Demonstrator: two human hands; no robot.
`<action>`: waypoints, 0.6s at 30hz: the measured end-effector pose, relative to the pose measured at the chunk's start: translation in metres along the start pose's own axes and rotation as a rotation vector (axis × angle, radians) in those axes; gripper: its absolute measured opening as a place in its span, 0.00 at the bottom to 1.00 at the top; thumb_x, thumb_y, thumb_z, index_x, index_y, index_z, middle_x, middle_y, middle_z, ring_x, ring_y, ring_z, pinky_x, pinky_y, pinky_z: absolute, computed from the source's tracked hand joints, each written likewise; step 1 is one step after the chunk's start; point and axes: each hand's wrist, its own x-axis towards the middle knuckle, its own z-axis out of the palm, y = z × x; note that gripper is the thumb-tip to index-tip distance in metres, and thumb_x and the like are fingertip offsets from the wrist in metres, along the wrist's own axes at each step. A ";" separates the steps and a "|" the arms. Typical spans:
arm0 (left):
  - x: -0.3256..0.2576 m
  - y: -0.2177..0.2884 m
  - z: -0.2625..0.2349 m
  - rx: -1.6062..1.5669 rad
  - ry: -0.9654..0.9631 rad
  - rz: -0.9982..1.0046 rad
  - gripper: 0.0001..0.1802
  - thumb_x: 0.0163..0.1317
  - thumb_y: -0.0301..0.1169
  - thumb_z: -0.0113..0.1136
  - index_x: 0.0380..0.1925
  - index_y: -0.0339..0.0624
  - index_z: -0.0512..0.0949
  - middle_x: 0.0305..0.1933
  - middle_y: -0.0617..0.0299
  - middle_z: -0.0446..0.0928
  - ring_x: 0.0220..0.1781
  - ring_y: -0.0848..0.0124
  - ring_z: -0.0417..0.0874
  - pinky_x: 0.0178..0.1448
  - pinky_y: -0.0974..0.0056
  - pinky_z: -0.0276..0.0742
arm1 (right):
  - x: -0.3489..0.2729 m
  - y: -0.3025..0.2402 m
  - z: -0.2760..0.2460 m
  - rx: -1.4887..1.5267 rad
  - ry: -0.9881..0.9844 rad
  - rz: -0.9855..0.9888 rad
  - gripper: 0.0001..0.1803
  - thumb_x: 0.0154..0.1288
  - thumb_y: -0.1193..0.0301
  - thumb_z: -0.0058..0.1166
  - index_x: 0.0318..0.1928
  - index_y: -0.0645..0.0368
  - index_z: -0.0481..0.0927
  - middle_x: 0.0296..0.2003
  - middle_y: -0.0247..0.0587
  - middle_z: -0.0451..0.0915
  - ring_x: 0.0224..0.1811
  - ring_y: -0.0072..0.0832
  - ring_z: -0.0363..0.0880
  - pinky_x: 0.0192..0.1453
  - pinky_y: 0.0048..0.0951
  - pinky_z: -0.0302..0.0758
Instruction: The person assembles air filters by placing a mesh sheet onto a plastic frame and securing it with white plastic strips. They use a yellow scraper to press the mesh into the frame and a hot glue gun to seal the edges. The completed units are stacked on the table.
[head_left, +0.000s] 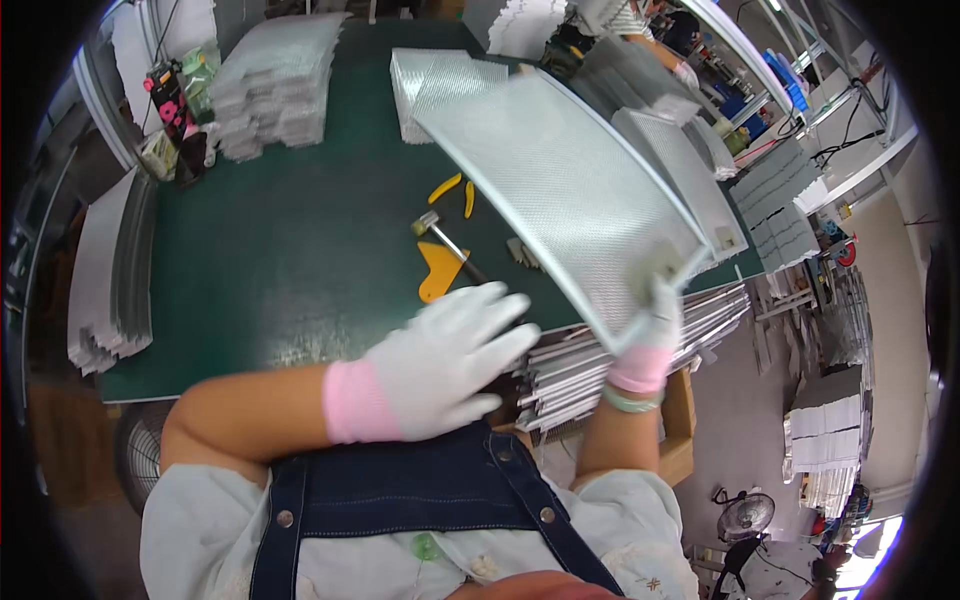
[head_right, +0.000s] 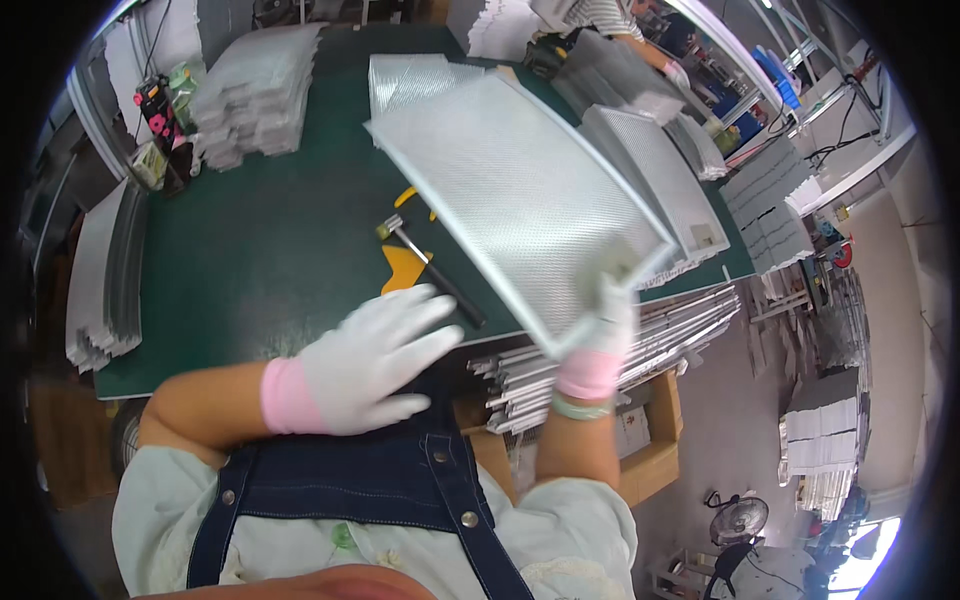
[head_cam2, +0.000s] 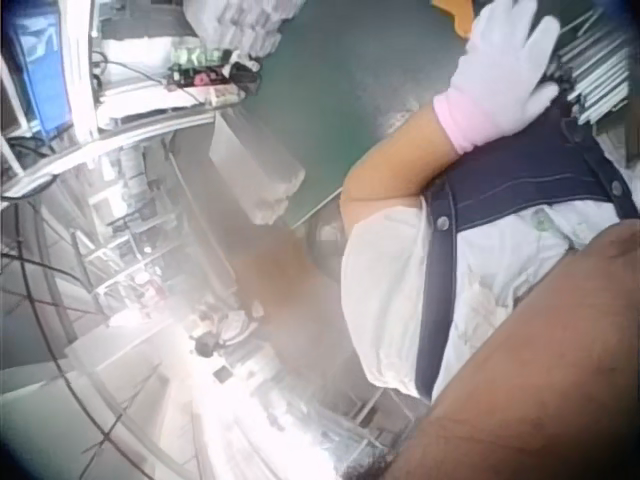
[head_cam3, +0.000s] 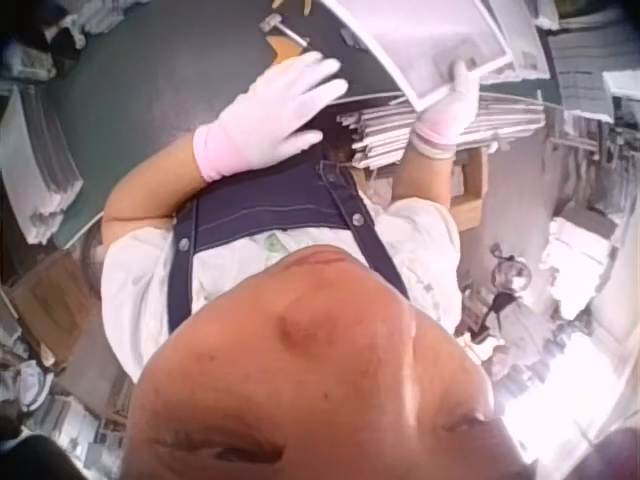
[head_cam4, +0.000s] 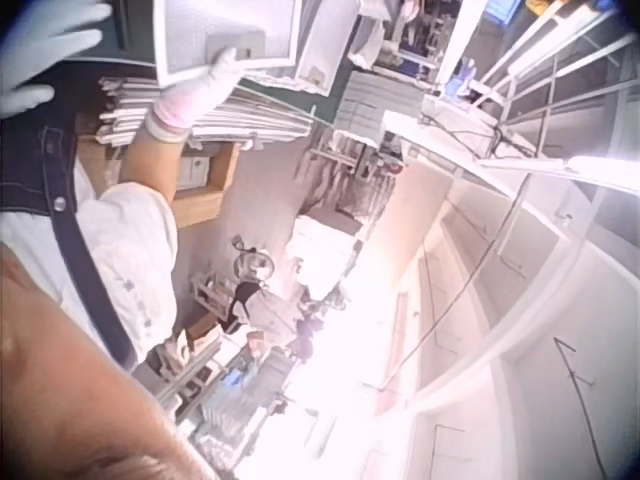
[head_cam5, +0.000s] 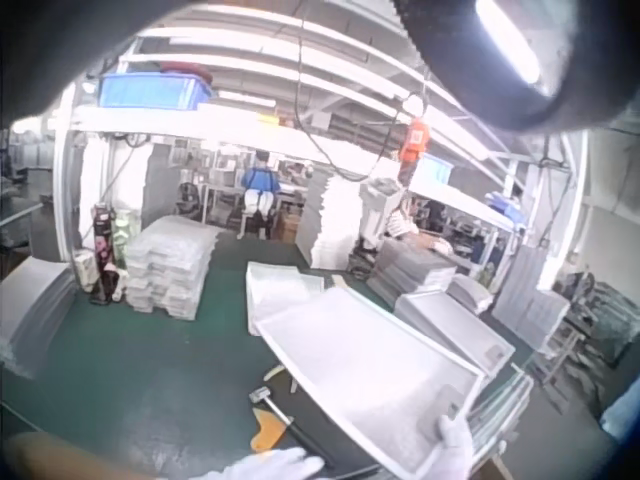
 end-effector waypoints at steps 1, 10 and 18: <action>-0.013 -0.010 -0.006 0.029 -0.020 -0.033 0.38 0.54 0.35 0.68 0.64 0.35 0.66 0.67 0.37 0.65 0.70 0.38 0.65 0.73 0.42 0.61 | 0.023 -0.013 -0.027 0.038 0.006 -0.046 0.25 0.69 0.67 0.51 0.62 0.70 0.70 0.54 0.52 0.77 0.55 0.42 0.80 0.60 0.41 0.79; -0.090 -0.050 -0.019 0.052 0.085 -0.514 0.29 0.58 0.29 0.62 0.61 0.34 0.70 0.66 0.42 0.70 0.72 0.45 0.67 0.74 0.49 0.63 | 0.272 -0.060 -0.139 -0.108 0.299 0.054 0.22 0.72 0.66 0.49 0.56 0.71 0.76 0.55 0.51 0.78 0.56 0.39 0.80 0.51 0.44 0.82; -0.156 -0.062 -0.026 0.175 0.166 -0.740 0.29 0.59 0.30 0.62 0.61 0.35 0.71 0.65 0.43 0.71 0.71 0.48 0.68 0.75 0.52 0.63 | 0.337 -0.070 -0.197 -1.019 0.328 0.061 0.32 0.67 0.52 0.57 0.61 0.65 0.75 0.57 0.49 0.80 0.55 0.44 0.80 0.58 0.45 0.76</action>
